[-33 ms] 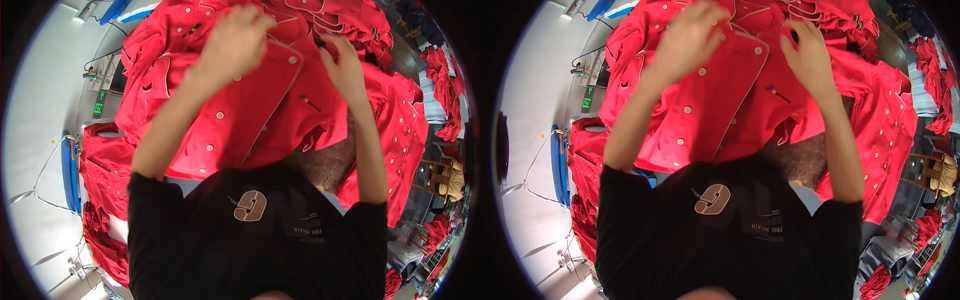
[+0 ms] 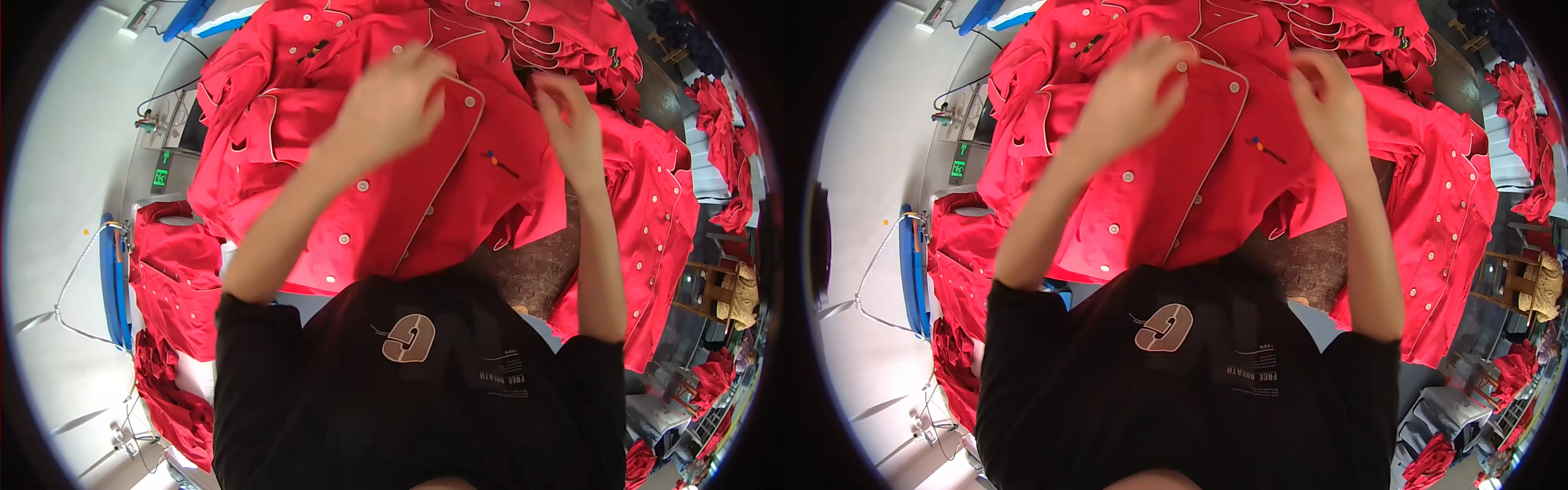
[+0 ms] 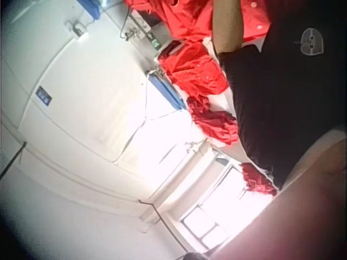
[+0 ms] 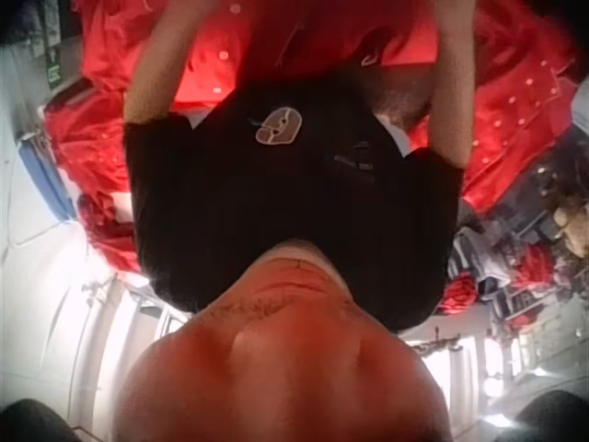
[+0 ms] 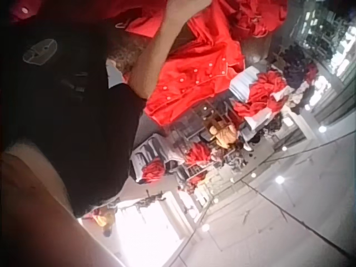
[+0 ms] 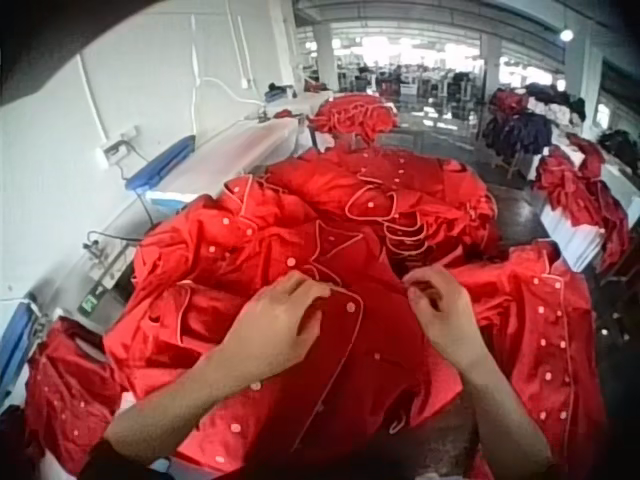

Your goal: Folding and stacking red jackets on an industrial workbench.

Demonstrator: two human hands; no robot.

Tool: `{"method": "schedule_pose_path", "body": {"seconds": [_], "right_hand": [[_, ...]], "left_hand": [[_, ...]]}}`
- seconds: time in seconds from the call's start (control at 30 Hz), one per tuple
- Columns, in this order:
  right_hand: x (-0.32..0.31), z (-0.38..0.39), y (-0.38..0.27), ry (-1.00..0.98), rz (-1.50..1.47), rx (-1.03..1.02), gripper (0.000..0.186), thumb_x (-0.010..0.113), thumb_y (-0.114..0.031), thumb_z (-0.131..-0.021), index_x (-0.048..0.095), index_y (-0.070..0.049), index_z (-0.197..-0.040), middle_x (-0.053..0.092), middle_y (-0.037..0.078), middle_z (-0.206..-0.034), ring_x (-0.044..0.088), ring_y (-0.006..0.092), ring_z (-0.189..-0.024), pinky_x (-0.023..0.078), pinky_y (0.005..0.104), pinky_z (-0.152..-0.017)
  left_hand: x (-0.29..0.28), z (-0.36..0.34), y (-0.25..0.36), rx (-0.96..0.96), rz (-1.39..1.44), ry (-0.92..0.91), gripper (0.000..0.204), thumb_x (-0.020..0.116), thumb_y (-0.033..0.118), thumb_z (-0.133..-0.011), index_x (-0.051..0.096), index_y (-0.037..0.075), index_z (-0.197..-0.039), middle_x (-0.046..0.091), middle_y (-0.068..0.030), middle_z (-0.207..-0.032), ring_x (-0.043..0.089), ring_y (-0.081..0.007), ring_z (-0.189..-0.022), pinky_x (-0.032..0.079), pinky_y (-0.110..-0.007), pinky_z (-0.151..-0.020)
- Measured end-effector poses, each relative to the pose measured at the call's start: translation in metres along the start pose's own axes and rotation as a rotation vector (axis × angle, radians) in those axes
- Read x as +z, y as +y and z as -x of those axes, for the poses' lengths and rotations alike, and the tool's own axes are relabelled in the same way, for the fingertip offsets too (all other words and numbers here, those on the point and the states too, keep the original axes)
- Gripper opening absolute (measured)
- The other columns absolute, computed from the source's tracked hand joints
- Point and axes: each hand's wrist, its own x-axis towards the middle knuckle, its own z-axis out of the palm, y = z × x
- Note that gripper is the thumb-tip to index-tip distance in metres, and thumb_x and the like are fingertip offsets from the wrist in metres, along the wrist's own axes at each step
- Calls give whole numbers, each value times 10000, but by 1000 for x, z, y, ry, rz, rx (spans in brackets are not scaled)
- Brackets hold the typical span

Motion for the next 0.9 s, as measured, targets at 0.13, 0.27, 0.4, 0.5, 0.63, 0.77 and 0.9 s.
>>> {"method": "schedule_pose_path", "body": {"seconds": [0.13,0.27,0.4,0.5,0.63,0.77,0.9], "right_hand": [[-25,89,10,-371,-373,805,288,488,-252,-933,598,13,-958,624,83,-860,608,126,-725,482,245,-618],[30,137,16,-621,-335,1068,319,544,-262,-914,536,10,-1081,613,100,-857,615,150,-708,483,250,-605],[89,156,23,6,-303,834,434,631,-230,-866,449,-11,-1194,587,76,-960,586,167,-877,457,266,-751],[103,175,14,383,-713,1023,439,651,-228,-855,452,-32,-1193,569,55,-1030,547,167,-979,424,279,-828],[97,168,4,410,-884,1183,329,647,-257,-857,515,-75,-1098,579,33,-979,550,147,-907,426,290,-782],[107,119,16,109,-983,1248,197,618,-253,-866,582,-71,-932,569,12,-687,528,118,-607,442,283,-599],[107,135,48,-104,-655,1043,190,548,-231,-883,583,-44,-893,509,7,-599,466,101,-496,373,229,-431]], "left_hand": [[51,89,23,-293,141,-220,334,650,175,-759,516,80,-1050,550,-116,-1008,569,-304,-916,476,-408,-761],[111,118,25,-350,-202,-149,438,695,230,-709,507,76,-1073,532,-97,-984,544,-259,-911,458,-410,-731],[146,105,5,-421,-356,-210,531,727,265,-664,485,90,-1103,498,-81,-969,530,-237,-899,449,-405,-710],[146,104,6,-412,-348,-145,463,722,249,-661,499,87,-1034,500,-76,-955,528,-229,-896,452,-391,-711],[145,92,3,-418,-299,-91,404,698,222,-678,521,81,-1012,555,-74,-881,591,-250,-824,499,-404,-661],[147,79,-7,-520,-174,-139,278,650,185,-712,548,55,-936,624,-117,-793,642,-298,-710,512,-440,-601],[123,83,-10,-594,-120,-130,206,618,167,-719,572,25,-861,643,-173,-790,644,-326,-722,511,-419,-585]]}}
